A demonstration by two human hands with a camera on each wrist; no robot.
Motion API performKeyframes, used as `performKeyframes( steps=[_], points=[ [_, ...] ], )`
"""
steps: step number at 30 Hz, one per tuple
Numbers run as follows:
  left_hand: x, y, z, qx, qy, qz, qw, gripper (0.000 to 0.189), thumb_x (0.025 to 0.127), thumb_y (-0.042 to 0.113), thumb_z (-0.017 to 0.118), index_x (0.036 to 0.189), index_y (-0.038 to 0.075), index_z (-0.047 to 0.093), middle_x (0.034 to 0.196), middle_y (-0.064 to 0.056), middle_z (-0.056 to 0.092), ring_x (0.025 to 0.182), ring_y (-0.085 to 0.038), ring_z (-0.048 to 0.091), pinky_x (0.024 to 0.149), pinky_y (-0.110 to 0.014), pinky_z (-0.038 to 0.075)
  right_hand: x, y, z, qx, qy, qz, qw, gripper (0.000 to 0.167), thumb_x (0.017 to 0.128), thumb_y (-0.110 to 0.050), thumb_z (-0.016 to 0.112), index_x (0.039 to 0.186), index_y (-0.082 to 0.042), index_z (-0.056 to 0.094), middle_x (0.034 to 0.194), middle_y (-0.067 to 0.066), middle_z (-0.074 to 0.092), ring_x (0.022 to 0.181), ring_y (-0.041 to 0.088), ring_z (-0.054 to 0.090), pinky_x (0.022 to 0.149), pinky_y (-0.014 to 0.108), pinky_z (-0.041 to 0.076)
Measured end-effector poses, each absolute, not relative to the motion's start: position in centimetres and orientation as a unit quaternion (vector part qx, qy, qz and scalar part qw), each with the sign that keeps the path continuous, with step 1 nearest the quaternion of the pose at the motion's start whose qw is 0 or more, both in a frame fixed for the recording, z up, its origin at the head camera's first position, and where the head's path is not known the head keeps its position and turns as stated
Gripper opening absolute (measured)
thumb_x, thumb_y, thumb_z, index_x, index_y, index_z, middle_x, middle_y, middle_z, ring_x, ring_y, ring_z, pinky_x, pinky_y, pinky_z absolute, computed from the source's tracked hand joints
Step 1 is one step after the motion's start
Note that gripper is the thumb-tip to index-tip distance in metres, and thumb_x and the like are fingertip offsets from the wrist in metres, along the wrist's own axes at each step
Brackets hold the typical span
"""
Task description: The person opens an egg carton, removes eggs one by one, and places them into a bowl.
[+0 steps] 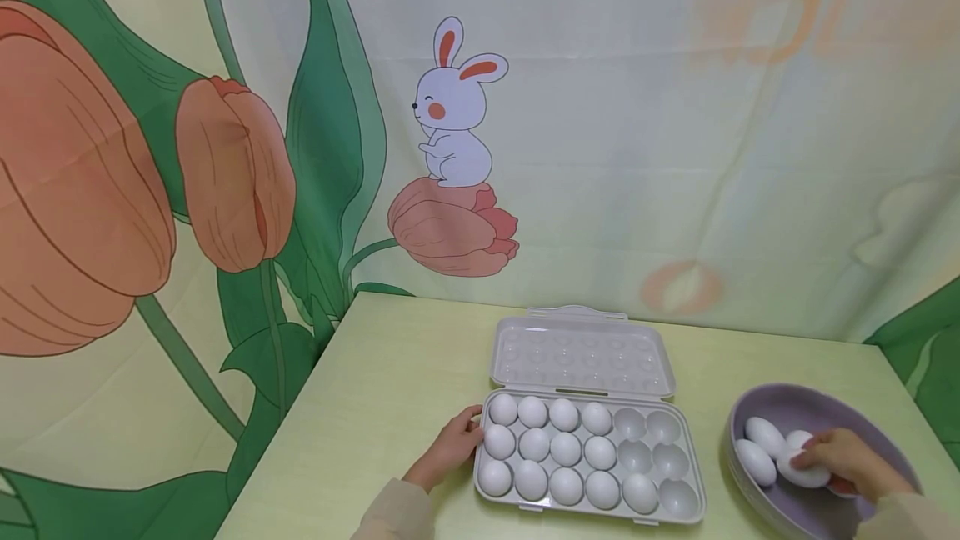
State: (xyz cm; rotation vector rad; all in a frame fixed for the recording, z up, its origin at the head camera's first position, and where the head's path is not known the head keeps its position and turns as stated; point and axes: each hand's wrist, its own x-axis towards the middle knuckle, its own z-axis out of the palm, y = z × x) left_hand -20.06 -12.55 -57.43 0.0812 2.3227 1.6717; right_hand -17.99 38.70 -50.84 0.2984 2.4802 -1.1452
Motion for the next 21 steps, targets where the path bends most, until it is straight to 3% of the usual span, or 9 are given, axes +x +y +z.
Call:
performKeyframes(
  steps=[5, 11, 21],
  points=[
    [-20.0, -12.5, -57.4, 0.027, 0.807, 0.574, 0.138, 0.044, 0.087, 0.005, 0.041, 0.129, -0.006, 0.036, 0.088, -0.011, 0.051, 0.071, -0.014, 0.050, 0.060, -0.028, 0.047, -18.0, 38.4, -51.1, 0.111, 0.886, -0.405, 0.196, 0.032, 0.070, -0.014, 0.065, 0.087, 0.010, 0.051, 0.074, 0.001, 0.051, 0.065, 0.013, 0.048, 0.056, 0.028, 0.043],
    [-19.9, -12.5, -57.4, 0.022, 0.804, 0.577, 0.142, 0.044, 0.086, 0.005, 0.042, 0.129, -0.005, 0.036, 0.089, -0.011, 0.051, 0.070, -0.014, 0.050, 0.058, -0.026, 0.046, -17.9, 38.1, -51.3, 0.113, 0.889, -0.404, 0.185, 0.027, 0.067, -0.014, 0.068, 0.078, 0.003, 0.049, 0.073, 0.002, 0.047, 0.064, 0.014, 0.046, 0.055, 0.028, 0.042],
    [-19.9, -12.5, -57.5, 0.020, 0.799, 0.585, 0.142, 0.044, 0.086, 0.005, 0.041, 0.129, -0.004, 0.036, 0.088, -0.010, 0.050, 0.070, -0.013, 0.049, 0.057, -0.025, 0.045, -17.9, 37.9, -52.1, 0.120, 0.896, -0.391, 0.172, 0.034, 0.067, -0.016, 0.072, 0.073, 0.000, 0.042, 0.072, 0.006, 0.045, 0.066, 0.017, 0.046, 0.057, 0.031, 0.044]
  ],
)
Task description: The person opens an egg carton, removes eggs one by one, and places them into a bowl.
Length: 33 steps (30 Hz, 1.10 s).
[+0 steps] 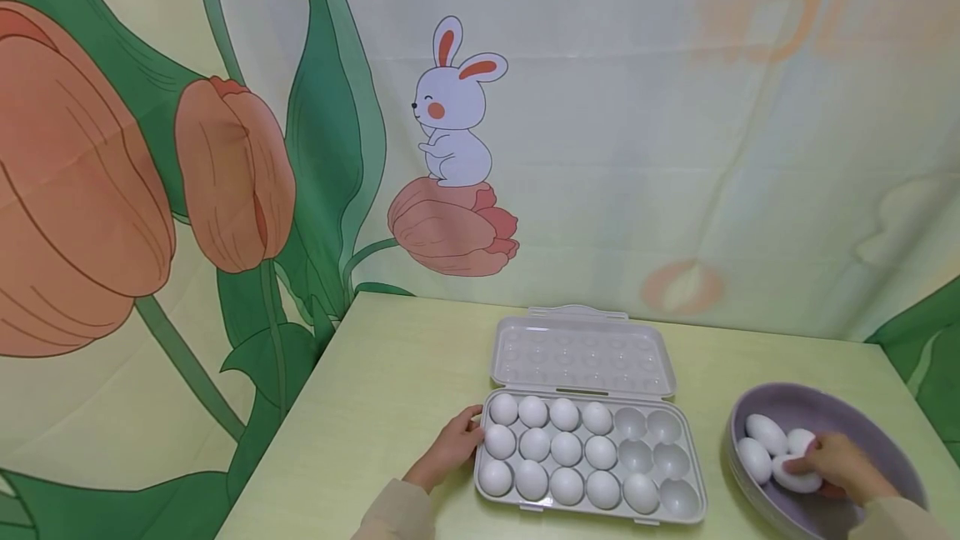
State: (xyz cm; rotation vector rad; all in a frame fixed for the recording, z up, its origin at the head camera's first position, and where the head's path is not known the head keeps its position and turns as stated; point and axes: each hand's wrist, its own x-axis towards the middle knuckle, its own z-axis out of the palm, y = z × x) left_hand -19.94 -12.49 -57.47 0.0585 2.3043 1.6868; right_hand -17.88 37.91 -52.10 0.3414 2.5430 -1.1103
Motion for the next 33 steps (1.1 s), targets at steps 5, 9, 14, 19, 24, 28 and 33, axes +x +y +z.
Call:
performKeyframes(
  steps=[5, 9, 14, 19, 24, 28, 33],
  points=[
    [-19.9, -12.5, -57.5, 0.022, 0.797, 0.586, 0.143, 0.044, 0.086, 0.005, 0.041, 0.129, -0.004, 0.036, 0.088, -0.010, 0.050, 0.071, -0.013, 0.049, 0.058, -0.026, 0.046, -17.9, 38.0, -52.4, 0.114, 0.904, -0.377, 0.166, 0.038, 0.064, -0.019, 0.074, 0.072, 0.002, 0.043, 0.071, 0.007, 0.045, 0.066, 0.018, 0.046, 0.056, 0.030, 0.043],
    [-19.9, -12.5, -57.5, 0.022, 0.798, 0.585, 0.142, 0.044, 0.086, 0.005, 0.041, 0.129, -0.004, 0.036, 0.088, -0.010, 0.050, 0.072, -0.014, 0.050, 0.059, -0.026, 0.046, -17.9, 38.1, -52.6, 0.111, 0.907, -0.372, 0.163, 0.040, 0.063, -0.019, 0.074, 0.073, 0.004, 0.043, 0.071, 0.008, 0.045, 0.066, 0.019, 0.046, 0.056, 0.029, 0.042],
    [-20.0, -12.5, -57.5, 0.025, 0.802, 0.581, 0.138, 0.044, 0.086, 0.005, 0.041, 0.128, -0.005, 0.037, 0.087, -0.010, 0.050, 0.072, -0.014, 0.049, 0.059, -0.025, 0.045, -17.8, 38.2, -52.7, 0.113, 0.904, -0.379, 0.164, 0.036, 0.064, -0.016, 0.072, 0.073, 0.004, 0.043, 0.069, 0.007, 0.045, 0.064, 0.017, 0.046, 0.055, 0.029, 0.041],
    [-20.0, -12.5, -57.5, 0.024, 0.802, 0.580, 0.137, 0.043, 0.086, 0.004, 0.041, 0.128, -0.005, 0.037, 0.086, -0.009, 0.049, 0.072, -0.014, 0.048, 0.059, -0.025, 0.045, -17.6, 38.2, -52.8, 0.117, 0.901, -0.381, 0.170, 0.032, 0.064, -0.014, 0.070, 0.071, 0.002, 0.042, 0.067, 0.005, 0.043, 0.060, 0.016, 0.045, 0.053, 0.029, 0.039],
    [-19.9, -12.4, -57.4, 0.021, 0.803, 0.579, 0.136, 0.043, 0.085, 0.004, 0.041, 0.127, -0.005, 0.038, 0.087, -0.009, 0.051, 0.072, -0.014, 0.049, 0.060, -0.025, 0.045, -17.2, 38.2, -53.0, 0.134, 0.885, -0.405, 0.188, 0.032, 0.065, -0.011, 0.068, 0.072, 0.000, 0.039, 0.066, 0.004, 0.041, 0.055, 0.015, 0.047, 0.051, 0.027, 0.039],
    [-20.0, -12.4, -57.5, 0.023, 0.805, 0.577, 0.135, 0.043, 0.085, 0.004, 0.042, 0.127, -0.005, 0.037, 0.087, -0.010, 0.052, 0.073, -0.014, 0.050, 0.059, -0.025, 0.045, -17.2, 38.2, -52.9, 0.136, 0.880, -0.413, 0.189, 0.031, 0.065, -0.009, 0.067, 0.073, 0.001, 0.038, 0.066, 0.004, 0.039, 0.056, 0.015, 0.046, 0.052, 0.027, 0.040],
    [-20.1, -12.5, -57.6, 0.023, 0.806, 0.576, 0.136, 0.043, 0.086, 0.005, 0.042, 0.128, -0.005, 0.037, 0.087, -0.010, 0.051, 0.073, -0.014, 0.050, 0.058, -0.025, 0.045, -17.4, 38.3, -51.8, 0.113, 0.902, -0.375, 0.184, 0.027, 0.067, -0.014, 0.064, 0.072, 0.000, 0.042, 0.057, 0.000, 0.038, 0.048, 0.013, 0.040, 0.045, 0.026, 0.035]
  ],
)
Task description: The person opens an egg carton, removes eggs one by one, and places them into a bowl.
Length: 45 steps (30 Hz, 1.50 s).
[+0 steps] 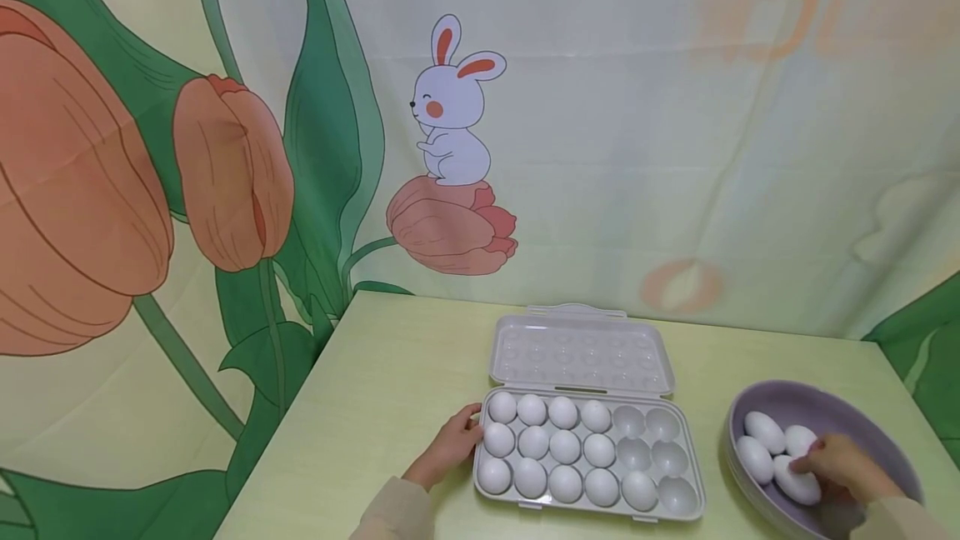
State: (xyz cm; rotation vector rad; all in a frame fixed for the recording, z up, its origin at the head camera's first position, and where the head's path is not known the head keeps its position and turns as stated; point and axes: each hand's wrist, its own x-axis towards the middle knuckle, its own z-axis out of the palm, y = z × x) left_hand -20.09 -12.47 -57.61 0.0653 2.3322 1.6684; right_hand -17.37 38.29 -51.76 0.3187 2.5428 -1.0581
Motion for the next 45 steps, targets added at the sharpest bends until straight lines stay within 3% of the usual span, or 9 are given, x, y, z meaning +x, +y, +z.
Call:
performKeyframes(
  steps=[5, 12, 16, 21, 32, 39, 45],
  points=[
    [-20.1, -12.5, -57.5, 0.017, 0.804, 0.578, 0.138, 0.043, 0.086, 0.005, 0.041, 0.128, -0.003, 0.038, 0.088, -0.010, 0.051, 0.073, -0.015, 0.050, 0.059, -0.025, 0.045, -18.2, 37.8, -50.0, 0.089, 0.913, -0.353, 0.184, 0.024, 0.071, -0.017, 0.063, 0.071, -0.002, 0.044, 0.059, 0.000, 0.040, 0.049, 0.012, 0.038, 0.044, 0.025, 0.032],
    [-20.0, -12.5, -57.4, 0.023, 0.800, 0.582, 0.142, 0.042, 0.088, 0.005, 0.041, 0.129, -0.004, 0.036, 0.088, -0.010, 0.050, 0.072, -0.014, 0.050, 0.059, -0.024, 0.045, -19.7, 35.2, -48.3, 0.014, 0.933, -0.318, 0.167, 0.042, 0.076, -0.019, 0.062, 0.102, 0.011, 0.048, 0.089, 0.017, 0.057, 0.077, 0.022, 0.055, 0.061, 0.033, 0.044],
    [-20.0, -12.5, -57.5, 0.020, 0.801, 0.581, 0.144, 0.043, 0.088, 0.005, 0.041, 0.129, -0.004, 0.036, 0.089, -0.010, 0.050, 0.072, -0.014, 0.050, 0.059, -0.025, 0.045, -19.8, 32.8, -47.7, -0.044, 0.930, -0.331, 0.155, 0.041, 0.076, -0.016, 0.064, 0.106, 0.008, 0.049, 0.092, 0.018, 0.058, 0.081, 0.021, 0.054, 0.064, 0.032, 0.044],
    [-20.0, -12.4, -57.6, 0.018, 0.800, 0.583, 0.142, 0.043, 0.086, 0.005, 0.041, 0.129, -0.004, 0.037, 0.088, -0.010, 0.051, 0.072, -0.014, 0.050, 0.059, -0.025, 0.045, -19.5, 29.7, -47.5, -0.117, 0.922, -0.336, 0.152, 0.046, 0.073, -0.018, 0.067, 0.110, 0.003, 0.051, 0.099, 0.021, 0.057, 0.088, 0.030, 0.055, 0.066, 0.035, 0.046],
    [-19.9, -12.4, -57.4, 0.019, 0.797, 0.586, 0.142, 0.043, 0.086, 0.004, 0.040, 0.129, -0.004, 0.037, 0.087, -0.009, 0.050, 0.071, -0.012, 0.049, 0.058, -0.024, 0.045, -18.6, 25.3, -50.2, -0.253, 0.898, -0.330, 0.145, 0.050, 0.067, -0.017, 0.070, 0.109, 0.004, 0.052, 0.100, 0.021, 0.057, 0.085, 0.031, 0.054, 0.069, 0.033, 0.044],
    [-19.9, -12.4, -57.3, 0.019, 0.798, 0.586, 0.141, 0.043, 0.087, 0.004, 0.040, 0.129, -0.004, 0.036, 0.088, -0.009, 0.050, 0.072, -0.012, 0.048, 0.060, -0.025, 0.045, -18.2, 24.3, -53.0, -0.304, 0.904, -0.289, 0.084, 0.052, 0.060, -0.018, 0.073, 0.105, 0.000, 0.057, 0.102, 0.015, 0.058, 0.094, 0.025, 0.052, 0.079, 0.034, 0.043],
    [-19.9, -12.4, -57.4, 0.021, 0.802, 0.581, 0.138, 0.044, 0.086, 0.004, 0.041, 0.128, -0.004, 0.037, 0.088, -0.009, 0.050, 0.072, -0.013, 0.048, 0.060, -0.025, 0.045, -17.5, 23.2, -53.9, -0.293, 0.913, -0.273, 0.081, 0.053, 0.054, -0.020, 0.075, 0.102, -0.005, 0.059, 0.105, 0.019, 0.054, 0.096, 0.035, 0.050, 0.081, 0.046, 0.041]
  ],
)
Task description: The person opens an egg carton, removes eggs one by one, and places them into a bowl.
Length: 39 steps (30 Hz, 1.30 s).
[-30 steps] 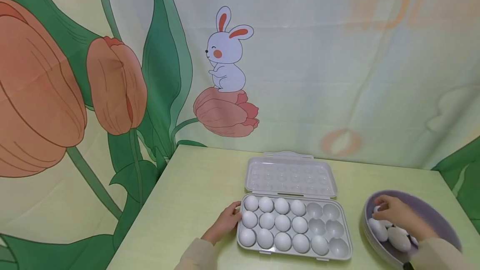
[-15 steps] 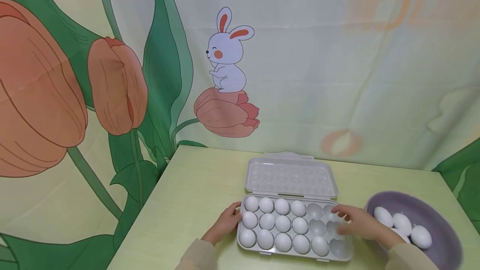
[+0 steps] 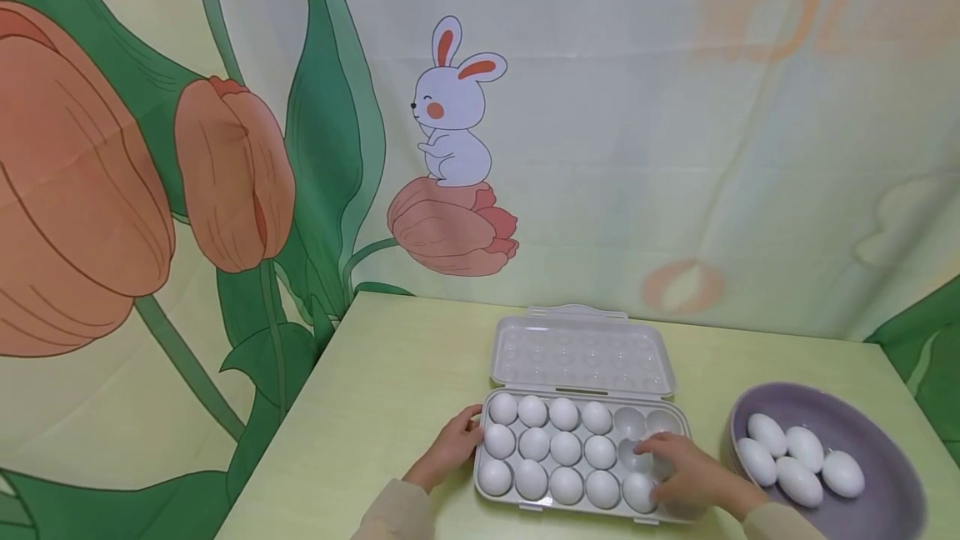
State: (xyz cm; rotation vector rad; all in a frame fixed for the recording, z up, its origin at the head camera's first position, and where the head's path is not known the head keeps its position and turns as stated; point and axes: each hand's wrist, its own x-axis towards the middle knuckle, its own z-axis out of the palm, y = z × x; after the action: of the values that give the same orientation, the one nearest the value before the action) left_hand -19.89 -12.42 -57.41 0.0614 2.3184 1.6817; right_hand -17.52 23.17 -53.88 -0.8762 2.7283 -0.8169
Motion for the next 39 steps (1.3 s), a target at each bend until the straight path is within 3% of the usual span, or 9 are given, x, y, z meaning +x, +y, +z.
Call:
performKeyframes(
  steps=[6, 13, 19, 29, 33, 36, 39],
  points=[
    [-19.9, -12.4, -57.5, 0.021, 0.798, 0.586, 0.139, 0.044, 0.086, 0.005, 0.040, 0.129, -0.005, 0.036, 0.089, -0.009, 0.050, 0.072, -0.012, 0.048, 0.059, -0.024, 0.044, -17.0, 22.4, -54.6, -0.288, 0.922, -0.249, 0.067, 0.048, 0.051, -0.022, 0.074, 0.095, -0.009, 0.061, 0.111, 0.032, 0.048, 0.102, 0.049, 0.044, 0.084, 0.060, 0.034],
    [-19.9, -12.4, -57.3, 0.022, 0.798, 0.587, 0.136, 0.044, 0.087, 0.005, 0.040, 0.129, -0.005, 0.036, 0.088, -0.010, 0.050, 0.072, -0.012, 0.048, 0.058, -0.023, 0.044, -16.8, 22.4, -55.5, -0.301, 0.923, -0.239, 0.023, 0.040, 0.050, -0.024, 0.076, 0.087, -0.014, 0.064, 0.111, 0.032, 0.048, 0.103, 0.051, 0.042, 0.084, 0.061, 0.034],
    [-19.9, -12.3, -57.5, 0.018, 0.798, 0.587, 0.138, 0.043, 0.087, 0.006, 0.040, 0.129, -0.004, 0.037, 0.089, -0.009, 0.050, 0.073, -0.012, 0.049, 0.060, -0.025, 0.045, -16.9, 22.4, -55.9, -0.291, 0.925, -0.242, 0.022, 0.039, 0.050, -0.025, 0.077, 0.084, -0.015, 0.063, 0.114, 0.030, 0.048, 0.107, 0.052, 0.039, 0.085, 0.062, 0.033],
    [-19.9, -12.4, -57.6, 0.020, 0.797, 0.587, 0.138, 0.043, 0.087, 0.005, 0.040, 0.129, -0.004, 0.036, 0.091, -0.012, 0.051, 0.075, -0.014, 0.051, 0.062, -0.027, 0.047, -17.0, 22.2, -54.0, -0.310, 0.912, -0.267, -0.012, 0.037, 0.052, -0.022, 0.074, 0.085, -0.014, 0.059, 0.115, 0.026, 0.051, 0.108, 0.050, 0.041, 0.084, 0.060, 0.034],
    [-19.9, -12.4, -57.6, 0.022, 0.798, 0.586, 0.140, 0.043, 0.087, 0.006, 0.040, 0.129, -0.004, 0.036, 0.092, -0.013, 0.052, 0.076, -0.015, 0.052, 0.063, -0.027, 0.048, -17.2, 22.2, -52.8, -0.290, 0.911, -0.294, -0.004, 0.037, 0.054, -0.020, 0.075, 0.085, -0.016, 0.055, 0.114, 0.023, 0.054, 0.104, 0.044, 0.049, 0.083, 0.051, 0.041],
    [-19.9, -12.4, -57.6, 0.020, 0.799, 0.584, 0.140, 0.044, 0.087, 0.005, 0.040, 0.129, -0.004, 0.036, 0.091, -0.012, 0.051, 0.076, -0.014, 0.051, 0.063, -0.027, 0.048, -17.5, 22.4, -52.2, -0.268, 0.909, -0.320, 0.007, 0.037, 0.056, -0.018, 0.075, 0.087, -0.017, 0.055, 0.107, 0.015, 0.060, 0.095, 0.026, 0.057, 0.076, 0.035, 0.046],
    [-20.0, -12.4, -57.7, 0.019, 0.800, 0.583, 0.139, 0.044, 0.086, 0.005, 0.040, 0.129, -0.004, 0.036, 0.090, -0.011, 0.051, 0.076, -0.014, 0.050, 0.063, -0.027, 0.048, -17.8, 22.8, -51.6, -0.250, 0.892, -0.375, 0.038, 0.037, 0.059, -0.012, 0.073, 0.092, -0.011, 0.054, 0.097, 0.009, 0.062, 0.087, 0.008, 0.056, 0.072, 0.023, 0.045]
  ],
)
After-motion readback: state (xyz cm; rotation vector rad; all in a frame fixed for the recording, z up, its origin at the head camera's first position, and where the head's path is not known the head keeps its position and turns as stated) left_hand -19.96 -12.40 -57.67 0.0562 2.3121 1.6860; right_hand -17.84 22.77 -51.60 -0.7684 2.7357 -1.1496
